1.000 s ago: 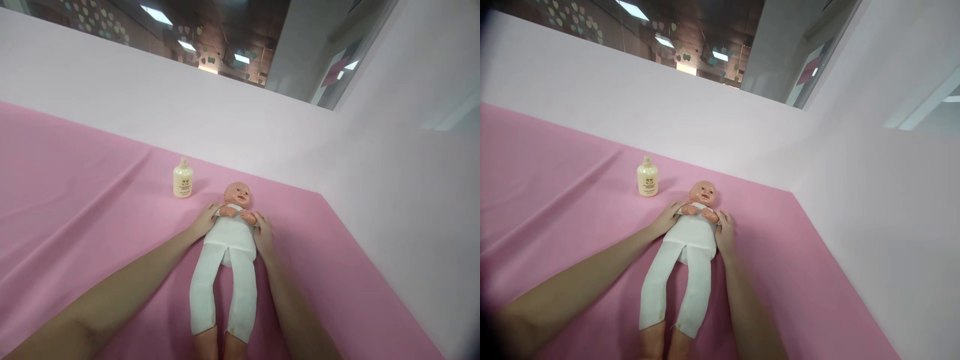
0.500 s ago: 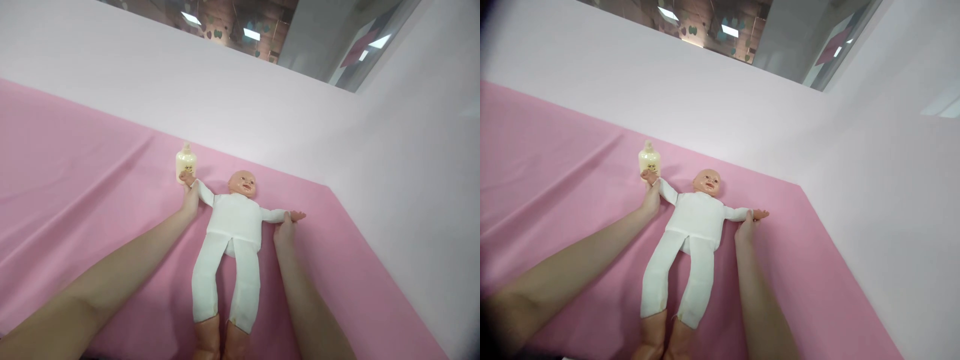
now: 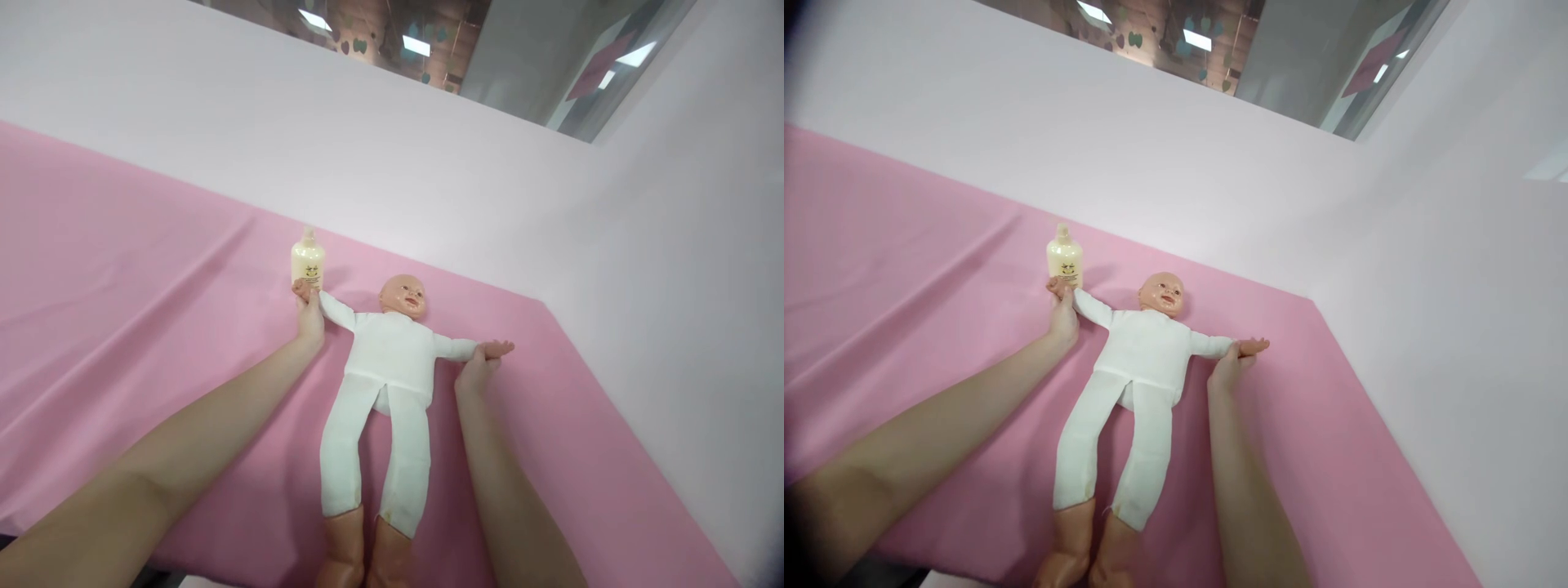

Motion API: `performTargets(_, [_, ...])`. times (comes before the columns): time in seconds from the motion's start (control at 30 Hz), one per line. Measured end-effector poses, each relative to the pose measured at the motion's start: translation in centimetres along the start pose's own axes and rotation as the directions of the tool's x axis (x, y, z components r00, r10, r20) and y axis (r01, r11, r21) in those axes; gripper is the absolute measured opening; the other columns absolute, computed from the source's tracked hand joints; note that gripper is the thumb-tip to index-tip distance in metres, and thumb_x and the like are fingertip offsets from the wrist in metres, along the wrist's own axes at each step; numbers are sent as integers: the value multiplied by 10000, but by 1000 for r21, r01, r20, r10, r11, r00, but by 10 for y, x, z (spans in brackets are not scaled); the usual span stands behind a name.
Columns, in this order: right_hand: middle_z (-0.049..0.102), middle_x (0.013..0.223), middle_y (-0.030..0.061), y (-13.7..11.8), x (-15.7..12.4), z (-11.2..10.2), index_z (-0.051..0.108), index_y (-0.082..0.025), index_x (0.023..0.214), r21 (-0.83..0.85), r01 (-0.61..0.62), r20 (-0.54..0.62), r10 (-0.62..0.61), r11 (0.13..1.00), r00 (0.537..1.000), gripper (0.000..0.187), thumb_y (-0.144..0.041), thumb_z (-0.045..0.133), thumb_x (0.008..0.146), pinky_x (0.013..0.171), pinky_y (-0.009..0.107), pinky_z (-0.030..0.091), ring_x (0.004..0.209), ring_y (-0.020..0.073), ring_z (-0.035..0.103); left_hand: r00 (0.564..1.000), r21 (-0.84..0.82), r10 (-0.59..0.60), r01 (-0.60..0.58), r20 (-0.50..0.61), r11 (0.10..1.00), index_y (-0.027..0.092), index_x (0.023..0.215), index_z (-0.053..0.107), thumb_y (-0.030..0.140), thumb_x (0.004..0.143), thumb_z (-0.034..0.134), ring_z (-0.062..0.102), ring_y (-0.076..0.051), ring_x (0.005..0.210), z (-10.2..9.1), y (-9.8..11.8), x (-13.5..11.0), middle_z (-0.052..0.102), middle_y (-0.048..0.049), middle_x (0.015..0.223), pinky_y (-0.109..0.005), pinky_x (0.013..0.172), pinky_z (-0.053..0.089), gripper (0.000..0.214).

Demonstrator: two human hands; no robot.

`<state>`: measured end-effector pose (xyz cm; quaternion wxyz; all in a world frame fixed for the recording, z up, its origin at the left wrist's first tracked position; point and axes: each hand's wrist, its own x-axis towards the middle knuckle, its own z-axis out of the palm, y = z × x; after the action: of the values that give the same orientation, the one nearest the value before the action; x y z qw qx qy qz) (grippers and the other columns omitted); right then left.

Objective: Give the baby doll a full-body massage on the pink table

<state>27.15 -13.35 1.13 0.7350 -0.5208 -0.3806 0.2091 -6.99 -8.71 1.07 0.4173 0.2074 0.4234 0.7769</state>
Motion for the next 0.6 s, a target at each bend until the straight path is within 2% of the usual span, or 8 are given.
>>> performTargets(0.07, [254, 1683, 126, -15, -10, 7, 269, -218, 1582, -80, 118, 8, -118, 990, 993, 751, -420, 541, 912, 1292, 502, 255, 1561, 241, 295, 992, 54, 84, -89, 89, 995, 311, 1455, 455, 352, 1007, 556, 476, -173, 1456, 2, 6, -8, 516, -26, 1549, -289, 1214, 394, 461])
performTargets(0.13, [301, 1666, 136, -29, -19, 13, 303, -197, 1569, -119, 242, 114, -229, 963, 967, 715, -395, 542, 925, 1286, 477, 264, 1546, 231, 325, 964, 110, 174, -199, 203, 974, 317, 1503, 430, 333, 987, 598, 408, -185, 1506, 5, 12, -17, 462, -19, 1599, -304, 1259, 324, 543])
performTargets(0.23, [384, 1622, 141, -41, -30, 19, 379, -190, 1533, -107, 335, 281, -295, 936, 913, 641, -389, 544, 947, 1275, 450, 280, 1521, 225, 369, 881, 161, 277, -359, 383, 919, 293, 1557, 382, 300, 966, 621, 315, -212, 1554, 6, 18, -29, 397, -33, 1646, -348, 1299, 234, 638])
performTargets(0.33, [482, 1553, 126, -40, -35, 20, 442, -209, 1496, -118, 394, 414, -316, 911, 854, 567, -387, 537, 967, 1245, 456, 333, 1466, 224, 443, 789, 240, 313, -493, 528, 836, 248, 1559, 396, 303, 950, 627, 365, -259, 1509, 6, 18, -38, 468, -85, 1575, -411, 1298, 219, 653])
performTargets(0.43, [562, 1479, 93, -35, -37, 20, 495, -247, 1468, -171, 449, 503, -314, 877, 805, 519, -341, 536, 959, 1206, 472, 391, 1385, 227, 517, 702, 355, 246, -592, 668, 724, 237, 1474, 530, 327, 910, 669, 444, -312, 1406, 7, 14, -45, 579, -107, 1408, -476, 1276, 243, 588])
performTargets(0.53, [627, 1401, 48, -31, -38, 24, 589, -290, 1401, -217, 519, 614, -298, 827, 731, 507, -222, 512, 905, 1199, 470, 402, 1318, 227, 555, 575, 404, 93, -672, 813, 621, 280, 1361, 653, 342, 898, 674, 478, -333, 1324, 9, 11, -48, 625, -91, 1297, -498, 1251, 271, 467])
performTargets(0.6, [650, 1373, 22, -31, -38, 26, 635, -309, 1360, -228, 554, 678, -278, 800, 680, 559, -144, 477, 850, 1211, 462, 382, 1306, 226, 557, 502, 393, 26, -708, 865, 587, 308, 1360, 661, 341, 926, 631, 493, -329, 1284, 10, 9, -48, 636, -79, 1275, -500, 1234, 282, 437])
